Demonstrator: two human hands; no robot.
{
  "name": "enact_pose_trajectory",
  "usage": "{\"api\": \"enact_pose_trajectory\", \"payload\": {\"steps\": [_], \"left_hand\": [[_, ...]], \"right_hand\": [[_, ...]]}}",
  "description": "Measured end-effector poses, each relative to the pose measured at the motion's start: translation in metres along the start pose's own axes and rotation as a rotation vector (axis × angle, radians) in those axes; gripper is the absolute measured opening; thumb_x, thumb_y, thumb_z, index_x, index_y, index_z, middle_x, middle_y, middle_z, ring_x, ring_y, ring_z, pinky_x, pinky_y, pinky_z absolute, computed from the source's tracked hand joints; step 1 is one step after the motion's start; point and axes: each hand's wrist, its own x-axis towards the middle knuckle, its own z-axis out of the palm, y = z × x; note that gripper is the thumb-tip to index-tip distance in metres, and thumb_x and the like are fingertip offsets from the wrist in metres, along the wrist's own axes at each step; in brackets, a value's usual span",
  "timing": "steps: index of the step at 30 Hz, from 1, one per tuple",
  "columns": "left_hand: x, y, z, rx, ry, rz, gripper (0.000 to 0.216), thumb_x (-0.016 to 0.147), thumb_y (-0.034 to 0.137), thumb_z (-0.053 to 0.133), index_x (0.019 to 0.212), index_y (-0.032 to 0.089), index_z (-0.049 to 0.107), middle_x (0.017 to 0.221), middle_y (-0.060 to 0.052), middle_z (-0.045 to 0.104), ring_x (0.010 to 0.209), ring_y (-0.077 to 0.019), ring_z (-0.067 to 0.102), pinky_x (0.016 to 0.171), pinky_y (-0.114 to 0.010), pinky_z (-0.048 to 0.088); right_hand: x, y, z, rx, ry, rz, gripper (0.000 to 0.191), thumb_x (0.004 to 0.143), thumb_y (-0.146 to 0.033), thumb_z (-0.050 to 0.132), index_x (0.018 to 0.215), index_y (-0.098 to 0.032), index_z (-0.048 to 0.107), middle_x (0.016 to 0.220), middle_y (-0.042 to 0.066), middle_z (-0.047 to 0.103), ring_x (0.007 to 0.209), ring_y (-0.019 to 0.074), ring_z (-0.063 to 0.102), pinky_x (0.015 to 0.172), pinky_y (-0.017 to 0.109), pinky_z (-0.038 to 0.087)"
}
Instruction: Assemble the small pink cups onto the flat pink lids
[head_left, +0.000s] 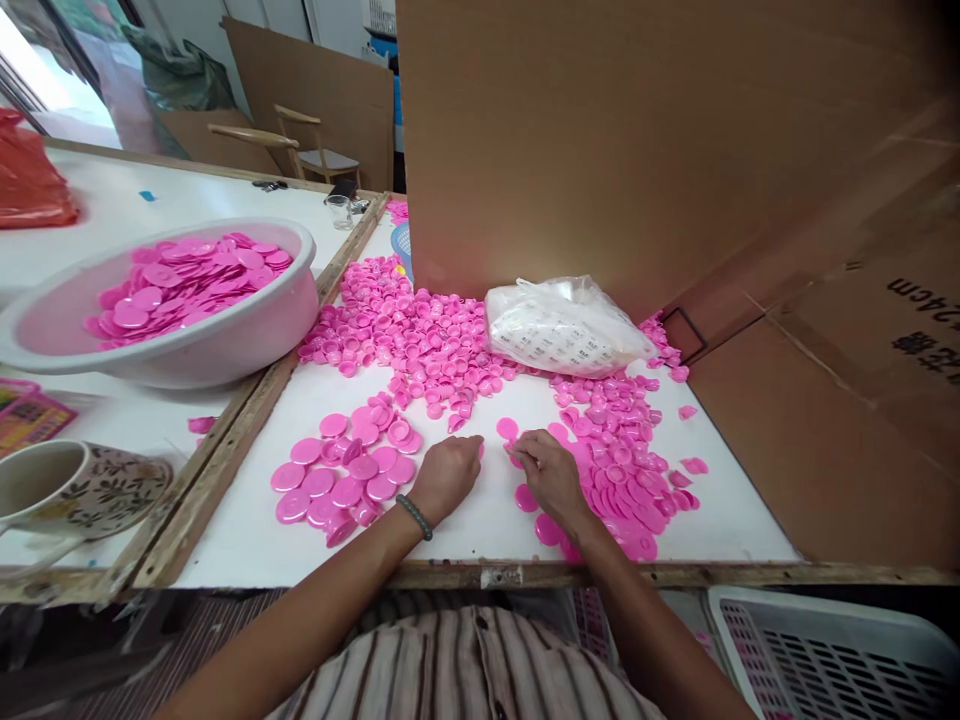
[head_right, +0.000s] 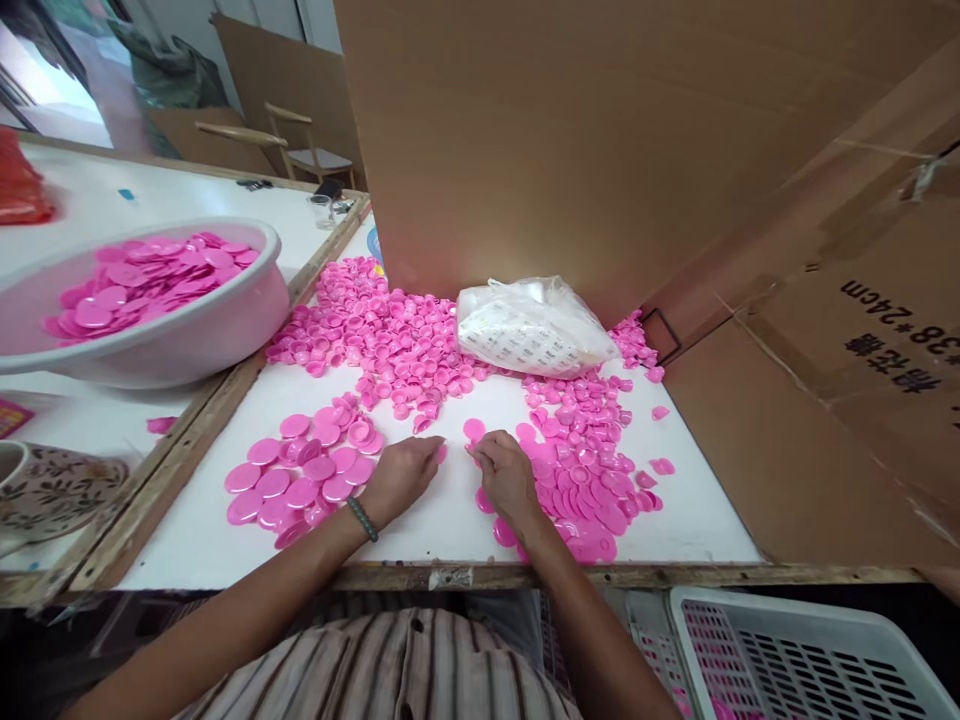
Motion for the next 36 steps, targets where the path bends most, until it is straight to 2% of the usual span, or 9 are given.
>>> {"api": "enact_pose_trajectory", "payload": {"steps": [2, 4, 6, 9, 17, 21, 28, 33, 36], "left_hand": [[-0.002, -0.005, -0.004, -0.096, 0.017, -0.145, 0.026, 0.088, 0.023, 0.037, 0.101, 0.018, 0.058, 0.076, -0.003, 0.064, 0.069, -0.0157, 0.058, 0.064, -0.026, 0.042], [-0.007, -0.009, -0.004, -0.139, 0.031, -0.206, 0.025, 0.086, 0.025, 0.040, 0.099, 0.018, 0.059, 0.079, -0.004, 0.065, 0.070, -0.0164, 0.059, 0.065, -0.027, 0.043], [-0.013, -0.013, -0.001, -0.142, 0.080, -0.189, 0.026, 0.084, 0.026, 0.045, 0.104, 0.016, 0.058, 0.092, -0.007, 0.065, 0.084, -0.0191, 0.058, 0.074, -0.030, 0.044], [-0.021, -0.017, 0.005, -0.147, 0.139, -0.177, 0.040, 0.079, 0.027, 0.054, 0.117, 0.014, 0.051, 0.104, -0.010, 0.061, 0.096, -0.0219, 0.054, 0.081, -0.033, 0.044], [-0.021, -0.014, 0.015, -0.269, 0.079, -0.222, 0.046, 0.078, 0.017, 0.054, 0.123, 0.016, 0.041, 0.095, -0.006, 0.062, 0.080, -0.0153, 0.058, 0.073, -0.029, 0.047], [-0.020, -0.014, 0.017, -0.248, 0.072, -0.229, 0.044, 0.080, 0.019, 0.052, 0.122, 0.015, 0.040, 0.093, -0.007, 0.062, 0.081, -0.0167, 0.058, 0.072, -0.030, 0.047], [-0.020, -0.013, 0.016, -0.247, 0.054, -0.214, 0.043, 0.082, 0.016, 0.046, 0.123, 0.015, 0.038, 0.091, -0.008, 0.061, 0.084, -0.0168, 0.058, 0.074, -0.029, 0.047], [-0.020, -0.014, 0.015, -0.271, 0.067, -0.220, 0.041, 0.080, 0.016, 0.048, 0.120, 0.016, 0.043, 0.091, -0.007, 0.062, 0.083, -0.0167, 0.058, 0.074, -0.029, 0.046], [-0.022, -0.017, 0.012, -0.358, 0.089, -0.216, 0.038, 0.079, 0.020, 0.053, 0.116, 0.018, 0.048, 0.091, -0.005, 0.062, 0.081, -0.0154, 0.058, 0.073, -0.027, 0.046]], "right_hand": [[-0.003, 0.000, 0.005, 0.012, -0.022, -0.009, 0.021, 0.086, -0.027, 0.048, 0.073, -0.019, 0.061, 0.080, 0.003, 0.058, 0.076, 0.0139, 0.053, 0.066, 0.024, 0.041], [-0.002, -0.001, 0.011, 0.007, -0.039, -0.028, 0.020, 0.085, -0.026, 0.049, 0.071, -0.020, 0.062, 0.079, 0.002, 0.059, 0.076, 0.0146, 0.053, 0.066, 0.025, 0.041], [0.001, -0.003, 0.017, -0.004, -0.039, -0.045, 0.018, 0.085, -0.024, 0.049, 0.074, -0.020, 0.063, 0.080, 0.002, 0.061, 0.078, 0.0151, 0.053, 0.068, 0.025, 0.041], [0.007, -0.007, 0.023, -0.020, -0.041, -0.091, 0.018, 0.086, -0.022, 0.047, 0.078, -0.021, 0.063, 0.083, 0.003, 0.062, 0.081, 0.0155, 0.054, 0.071, 0.026, 0.042], [0.014, -0.013, 0.037, -0.188, -0.215, -0.235, 0.025, 0.085, -0.010, 0.041, 0.079, -0.020, 0.063, 0.080, 0.003, 0.064, 0.076, 0.0153, 0.053, 0.068, 0.027, 0.039], [0.012, -0.015, 0.038, -0.301, -0.276, -0.281, 0.025, 0.085, -0.008, 0.041, 0.079, -0.019, 0.062, 0.075, 0.003, 0.063, 0.071, 0.0156, 0.051, 0.066, 0.027, 0.036], [0.004, -0.021, 0.044, -0.441, -0.229, -0.383, 0.028, 0.086, -0.008, 0.036, 0.084, -0.017, 0.062, 0.080, 0.006, 0.062, 0.072, 0.0181, 0.047, 0.064, 0.031, 0.032], [0.003, -0.022, 0.045, -0.410, -0.227, -0.340, 0.024, 0.084, -0.009, 0.039, 0.082, -0.017, 0.062, 0.078, 0.007, 0.061, 0.075, 0.0193, 0.048, 0.067, 0.032, 0.034], [0.009, -0.018, 0.041, -0.198, -0.244, -0.163, 0.021, 0.083, -0.013, 0.043, 0.077, -0.018, 0.062, 0.074, 0.004, 0.062, 0.074, 0.0177, 0.052, 0.068, 0.030, 0.037]]}}
